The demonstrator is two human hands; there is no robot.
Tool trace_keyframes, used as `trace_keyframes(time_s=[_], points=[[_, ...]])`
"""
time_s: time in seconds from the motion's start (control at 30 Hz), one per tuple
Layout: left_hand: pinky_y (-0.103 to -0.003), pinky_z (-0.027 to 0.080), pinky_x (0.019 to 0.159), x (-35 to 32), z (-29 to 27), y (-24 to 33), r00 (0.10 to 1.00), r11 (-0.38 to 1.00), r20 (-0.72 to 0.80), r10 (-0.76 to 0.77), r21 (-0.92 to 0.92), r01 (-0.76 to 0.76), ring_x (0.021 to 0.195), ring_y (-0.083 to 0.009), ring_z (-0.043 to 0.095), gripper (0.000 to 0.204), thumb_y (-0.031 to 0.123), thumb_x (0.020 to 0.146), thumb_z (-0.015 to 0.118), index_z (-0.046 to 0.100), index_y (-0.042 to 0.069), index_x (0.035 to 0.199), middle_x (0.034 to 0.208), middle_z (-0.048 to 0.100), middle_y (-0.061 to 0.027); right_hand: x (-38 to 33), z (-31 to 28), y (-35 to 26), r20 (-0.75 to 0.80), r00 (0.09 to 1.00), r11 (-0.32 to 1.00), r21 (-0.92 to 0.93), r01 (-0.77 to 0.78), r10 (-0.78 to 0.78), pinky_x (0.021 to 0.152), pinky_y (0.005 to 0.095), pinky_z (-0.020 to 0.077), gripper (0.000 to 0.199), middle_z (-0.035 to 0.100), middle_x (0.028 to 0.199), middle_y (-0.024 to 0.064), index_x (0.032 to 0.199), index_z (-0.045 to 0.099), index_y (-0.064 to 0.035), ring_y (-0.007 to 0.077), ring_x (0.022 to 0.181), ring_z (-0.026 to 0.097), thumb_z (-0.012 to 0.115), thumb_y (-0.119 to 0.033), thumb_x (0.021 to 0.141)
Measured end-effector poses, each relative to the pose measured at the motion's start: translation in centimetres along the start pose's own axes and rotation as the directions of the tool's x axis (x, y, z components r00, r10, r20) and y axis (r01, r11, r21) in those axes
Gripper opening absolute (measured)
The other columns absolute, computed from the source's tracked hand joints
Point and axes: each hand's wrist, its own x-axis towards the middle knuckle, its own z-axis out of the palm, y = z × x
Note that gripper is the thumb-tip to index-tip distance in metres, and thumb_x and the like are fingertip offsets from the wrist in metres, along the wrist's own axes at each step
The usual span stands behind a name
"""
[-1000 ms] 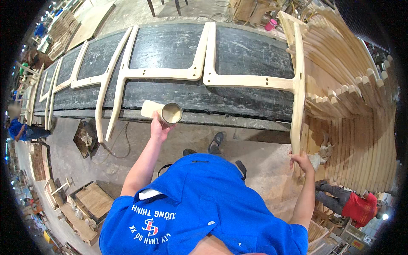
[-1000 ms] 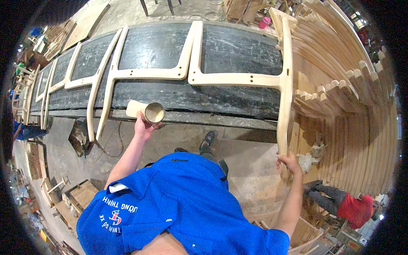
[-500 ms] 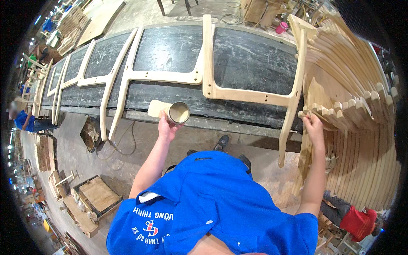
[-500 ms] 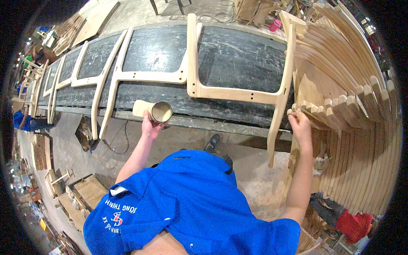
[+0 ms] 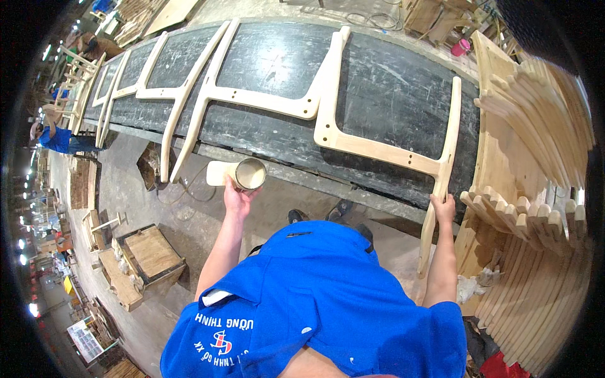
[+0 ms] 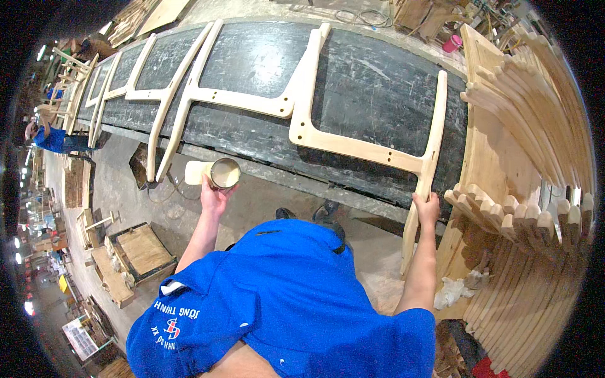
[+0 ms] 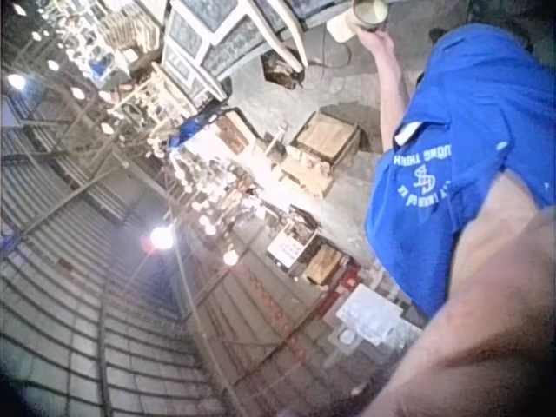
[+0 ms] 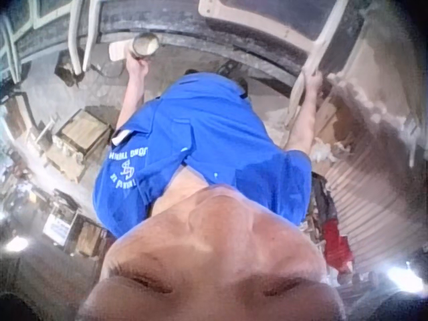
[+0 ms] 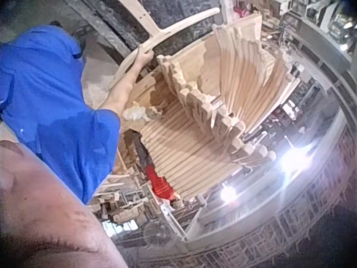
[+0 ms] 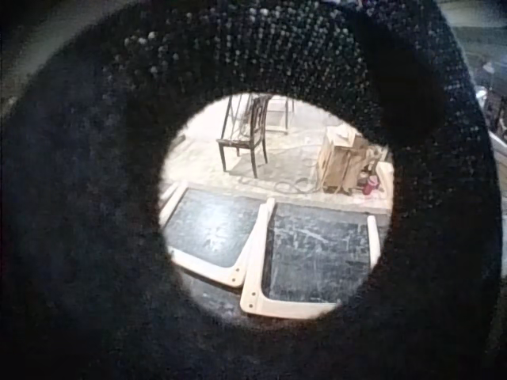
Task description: The person applies a light-colored finish to wooden chair leg frames using a small brush and a can of finish. They repeatedly dip the brush into the can and paint the edges and surfaces of each frame, then set the finished pieces aside on a nearby rack.
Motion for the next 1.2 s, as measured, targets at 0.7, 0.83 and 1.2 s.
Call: trace_keyframes(time_s=[0.7,0.83,1.2], points=[[-0.047,0.046,0.086,1.2,-0.2,0.0,0.978,0.997,0.203,-0.040,0.075,0.025,0.109,-0.0285,0.052,0.059,0.055,0.092,0.025,0.039,0.011,0.130,0.126,0.049,-0.0122,-7.6,-9.7,-7.6,0.137,0.960,0.287,0.956,-0.063,-0.245,0.064,0.0279,0.0518,0.044,0.059,0.087,0.0158,0.112,0.045,0.0039,0.0192,0.070,0.059,0.055,-0.013,0.072],[-0.047,0.046,0.088,2.0,-3.0,0.3,0.969,1.000,0.246,-0.004,0.022,-0.001,0.111,-0.0286,0.052,0.059,0.054,0.093,0.024,0.039,0.010,0.130,0.126,0.049,-0.0125,-12.1,-15.9,-12.7,-0.013,0.942,0.461,0.870,0.176,-0.336,0.066,0.0284,0.0513,0.047,0.059,0.092,0.0142,0.114,0.045,0.0024,0.0182,0.076,0.060,0.058,-0.012,0.071],[-0.047,0.048,0.085,2.5,-8.3,-0.2,0.975,0.993,0.219,-0.028,-0.107,0.052,0.108,-0.0286,0.054,0.057,0.053,0.093,0.028,0.040,0.010,0.128,0.123,0.050,-0.0119,-20.5,-10.2,-22.4,0.094,0.688,0.667,-0.180,0.723,-0.720,0.070,0.0370,0.0511,0.071,0.060,0.085,0.0141,0.130,0.046,-0.0160,0.0304,0.075,0.061,0.058,-0.006,0.060]])
